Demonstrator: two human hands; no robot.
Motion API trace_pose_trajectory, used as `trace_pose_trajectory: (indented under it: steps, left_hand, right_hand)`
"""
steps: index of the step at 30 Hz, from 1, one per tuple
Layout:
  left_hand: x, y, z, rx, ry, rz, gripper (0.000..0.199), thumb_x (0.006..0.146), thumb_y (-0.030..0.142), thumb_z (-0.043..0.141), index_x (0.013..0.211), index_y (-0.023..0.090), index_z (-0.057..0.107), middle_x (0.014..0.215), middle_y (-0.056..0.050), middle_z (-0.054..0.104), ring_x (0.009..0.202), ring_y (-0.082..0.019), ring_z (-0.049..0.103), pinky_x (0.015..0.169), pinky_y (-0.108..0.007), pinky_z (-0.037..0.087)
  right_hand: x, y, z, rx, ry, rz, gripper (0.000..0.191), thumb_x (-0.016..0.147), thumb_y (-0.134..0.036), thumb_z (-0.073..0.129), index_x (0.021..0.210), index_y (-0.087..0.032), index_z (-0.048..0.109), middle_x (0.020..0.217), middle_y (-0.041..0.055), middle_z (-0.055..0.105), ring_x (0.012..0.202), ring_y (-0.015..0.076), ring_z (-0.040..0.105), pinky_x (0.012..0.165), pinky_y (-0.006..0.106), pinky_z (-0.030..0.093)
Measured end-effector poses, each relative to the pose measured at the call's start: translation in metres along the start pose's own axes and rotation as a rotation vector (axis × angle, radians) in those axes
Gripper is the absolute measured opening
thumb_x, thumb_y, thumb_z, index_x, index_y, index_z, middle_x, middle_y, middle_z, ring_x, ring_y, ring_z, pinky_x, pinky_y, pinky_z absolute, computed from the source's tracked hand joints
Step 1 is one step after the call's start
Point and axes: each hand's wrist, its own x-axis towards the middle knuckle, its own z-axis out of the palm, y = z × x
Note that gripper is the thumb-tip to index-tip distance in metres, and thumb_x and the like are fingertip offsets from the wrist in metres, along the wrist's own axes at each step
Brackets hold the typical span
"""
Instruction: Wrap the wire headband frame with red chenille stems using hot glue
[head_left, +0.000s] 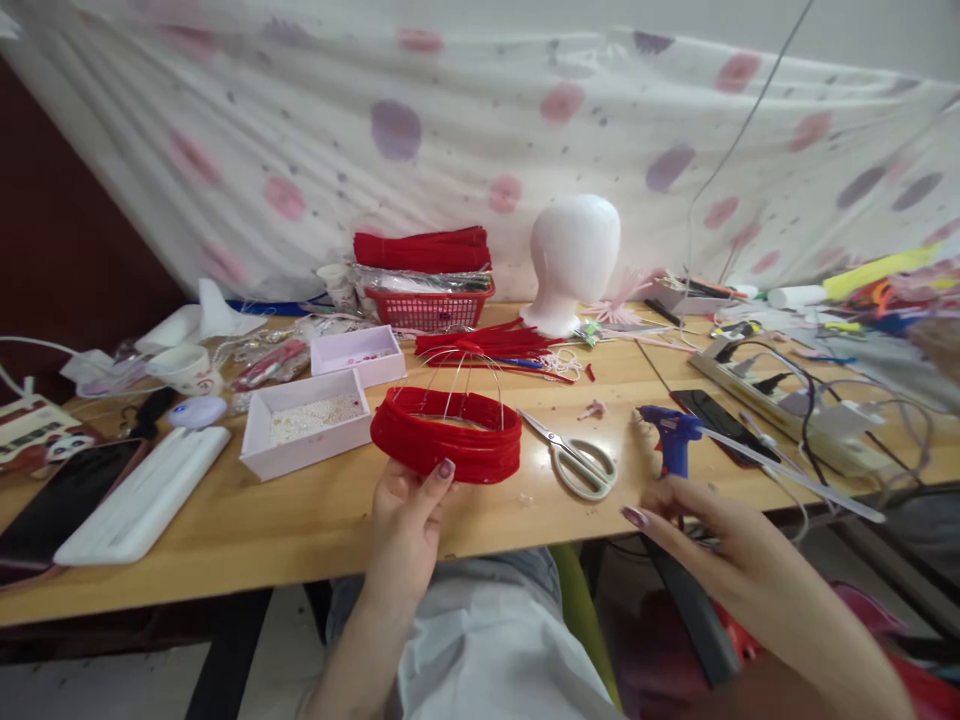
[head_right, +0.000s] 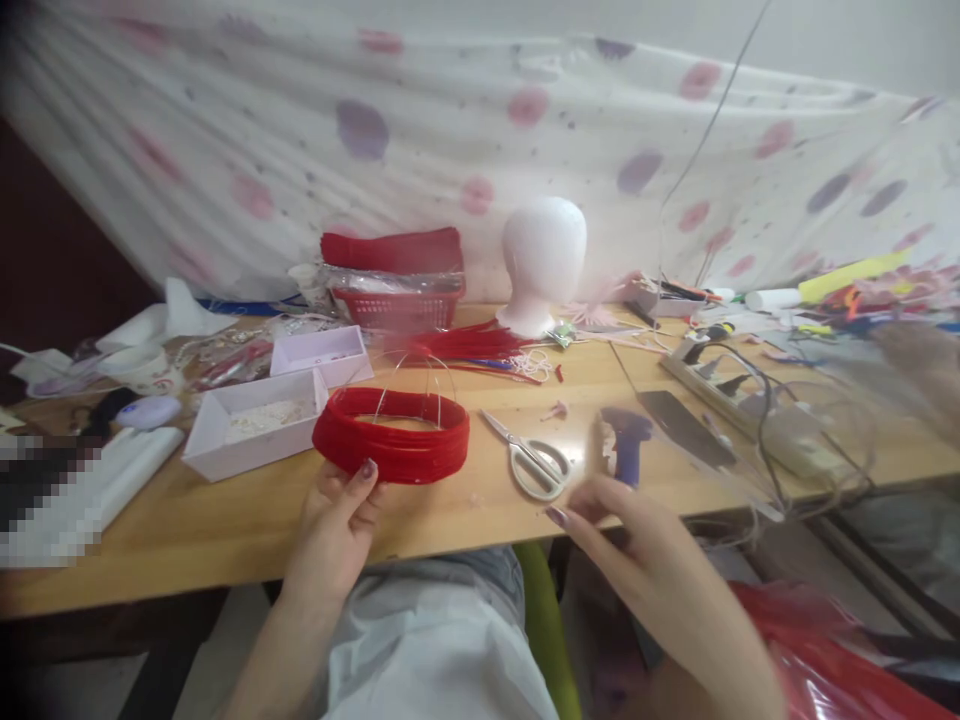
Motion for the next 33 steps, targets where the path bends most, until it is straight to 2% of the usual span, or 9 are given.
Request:
trace_pose_trajectory:
  steps: [2,3,5,7,10,17,24,29,33]
  left_hand:
    - [0.000,0.004,-0.004,0.042,-0.040,-0.007,0.047,0.054,0.019,0.094,0.095,0.020,0.071,0.082,0.002,0.075,0.083,-0.014,0.072,0.077,-0.020,0.057]
    - [0.000,0.006,-0.006,0.054,-0.052,-0.010,0.049,0.054,0.019,0.094,0.097,0.020,0.071,0.085,0.001,0.076,0.088,-0.015,0.072,0.082,-0.022,0.057]
    - [0.000,0.008,-0.009,0.067,-0.058,-0.014,0.050,0.058,0.021,0.092,0.103,0.019,0.070,0.093,-0.002,0.077,0.094,-0.018,0.072,0.086,-0.026,0.057]
    - [0.000,0.010,-0.010,0.070,-0.051,-0.019,0.051,0.061,0.025,0.091,0.106,0.018,0.069,0.099,-0.005,0.077,0.094,-0.019,0.072,0.083,-0.027,0.058]
    - [0.000,0.015,-0.008,0.083,-0.044,-0.044,0.050,0.060,0.024,0.090,0.105,0.016,0.068,0.100,-0.007,0.077,0.091,-0.019,0.073,0.075,-0.026,0.060]
    - [0.008,0.033,-0.001,0.098,-0.049,-0.074,0.045,0.057,0.017,0.090,0.097,0.015,0.069,0.093,-0.006,0.079,0.084,-0.018,0.074,0.076,-0.026,0.061]
    - [0.035,0.057,-0.002,0.274,-0.181,-0.066,0.038,0.063,0.021,0.088,0.096,0.015,0.070,0.094,-0.007,0.079,0.085,-0.020,0.074,0.074,-0.027,0.061]
    - [0.069,0.090,0.017,0.443,-0.305,-0.081,0.047,0.066,0.026,0.086,0.107,0.014,0.068,0.100,-0.010,0.078,0.086,-0.023,0.074,0.069,-0.029,0.061]
    - [0.088,0.105,0.027,0.555,-0.332,-0.130,0.051,0.066,0.030,0.086,0.111,0.016,0.067,0.101,-0.012,0.077,0.073,-0.024,0.074,0.057,-0.030,0.060]
  right_hand:
    - [0.023,-0.029,0.013,0.104,0.067,-0.255,0.018,0.095,-0.040,0.056,0.087,-0.025,0.063,0.084,0.0025,0.067,0.078,0.0198,0.064,0.071,0.033,0.051]
    - [0.037,-0.042,0.021,0.101,0.126,-0.382,0.012,0.095,-0.036,0.058,0.090,-0.026,0.063,0.094,0.0041,0.067,0.092,0.0221,0.064,0.086,0.039,0.049]
    - [0.063,-0.061,0.036,0.023,0.197,-0.532,0.006,0.095,-0.029,0.059,0.097,-0.027,0.065,0.117,0.0074,0.063,0.115,0.0274,0.056,0.102,0.050,0.039]
    - [0.082,-0.073,0.046,-0.051,0.161,-0.632,0.010,0.095,-0.025,0.059,0.101,-0.027,0.067,0.132,0.0082,0.056,0.130,0.0309,0.044,0.108,0.055,0.033]
    - [0.097,-0.085,0.054,-0.090,0.047,-0.726,0.011,0.096,-0.022,0.057,0.098,-0.025,0.067,0.139,0.0080,0.052,0.138,0.0317,0.032,0.113,0.056,0.029]
    - [0.110,-0.099,0.050,-0.110,-0.084,-0.749,0.012,0.093,-0.017,0.057,0.090,-0.024,0.066,0.136,0.0078,0.054,0.140,0.0341,0.028,0.113,0.058,0.028]
    - [0.130,-0.110,0.043,-0.062,-0.128,-0.773,0.014,0.089,-0.014,0.059,0.086,-0.023,0.068,0.137,0.0084,0.053,0.140,0.0339,0.030,0.115,0.058,0.025]
    - [0.151,-0.111,0.051,0.067,-0.103,-0.631,0.009,0.091,-0.022,0.062,0.085,-0.022,0.069,0.136,0.0085,0.056,0.139,0.0326,0.035,0.115,0.056,0.029]
    - [0.161,-0.106,0.064,0.207,-0.065,-0.519,0.011,0.092,-0.027,0.063,0.083,-0.024,0.067,0.134,0.0063,0.059,0.136,0.0317,0.041,0.113,0.057,0.031]
